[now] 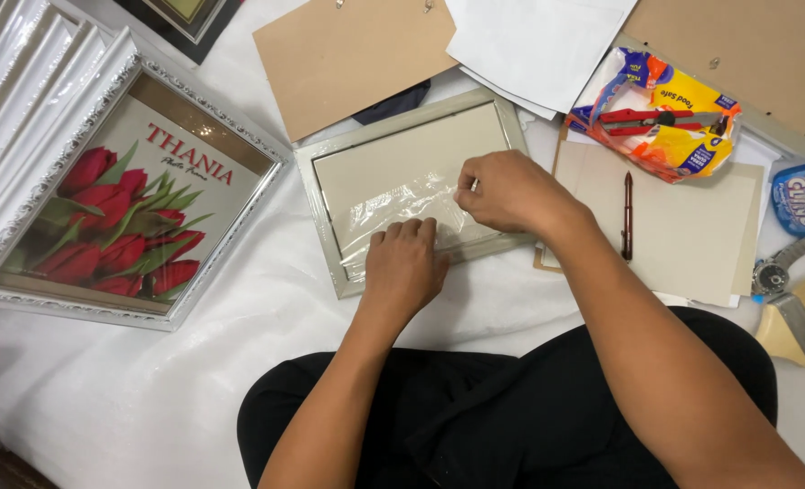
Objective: Assembling and cleaning picture frames using a brush and cloth
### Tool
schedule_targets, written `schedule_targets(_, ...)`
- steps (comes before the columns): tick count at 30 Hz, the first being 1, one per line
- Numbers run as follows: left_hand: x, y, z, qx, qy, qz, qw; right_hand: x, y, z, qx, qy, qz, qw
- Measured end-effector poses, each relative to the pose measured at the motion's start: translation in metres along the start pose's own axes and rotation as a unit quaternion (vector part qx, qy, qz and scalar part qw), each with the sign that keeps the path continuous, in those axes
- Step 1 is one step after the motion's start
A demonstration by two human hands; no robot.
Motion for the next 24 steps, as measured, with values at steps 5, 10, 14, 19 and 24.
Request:
schedule_targets(5, -0.012, 0.002, -0.001, -0.045, 0.051, 0.020, 0.997, 0.001, -0.012, -0.012, 0.011, -0.012, 0.021, 1.000)
schedule_targets(10, -0.020, 0.013, -0.008, -0.038, 0.066, 0.064, 0.995, -0.009, -0.016, -0.007, 0.007, -0.013, 0.007, 1.000)
schedule_targets(14, -0.032, 0.009, -0.020, 0.005, 0.048, 0.076, 0.996, -0.005, -0.042, -0.020, -0.032, -0.011, 0.042, 0.999)
schedule_targets(19, -0.029, 0.008, -0.016, 0.040, 0.062, 0.024, 0.997, 0.001, -0.062, -0.033, -0.038, -0.017, 0.128, 0.991)
schedule_targets(24, -0.026, -0.009, -0.010, -0.043, 0.112, 0.032, 0.992, 0.003, -0.061, -0.037, -0.034, -0.027, 0.130, 0.991)
Point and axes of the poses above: each hand's wrist, its own z-axis away from the middle knuckle, its own y-axis out of the back of the hand, x = y × z, the point moved 5 cm from there along -z, towards the middle knuckle, and after that the axes turned 15 degrees about -y, right-handed, at the moved point
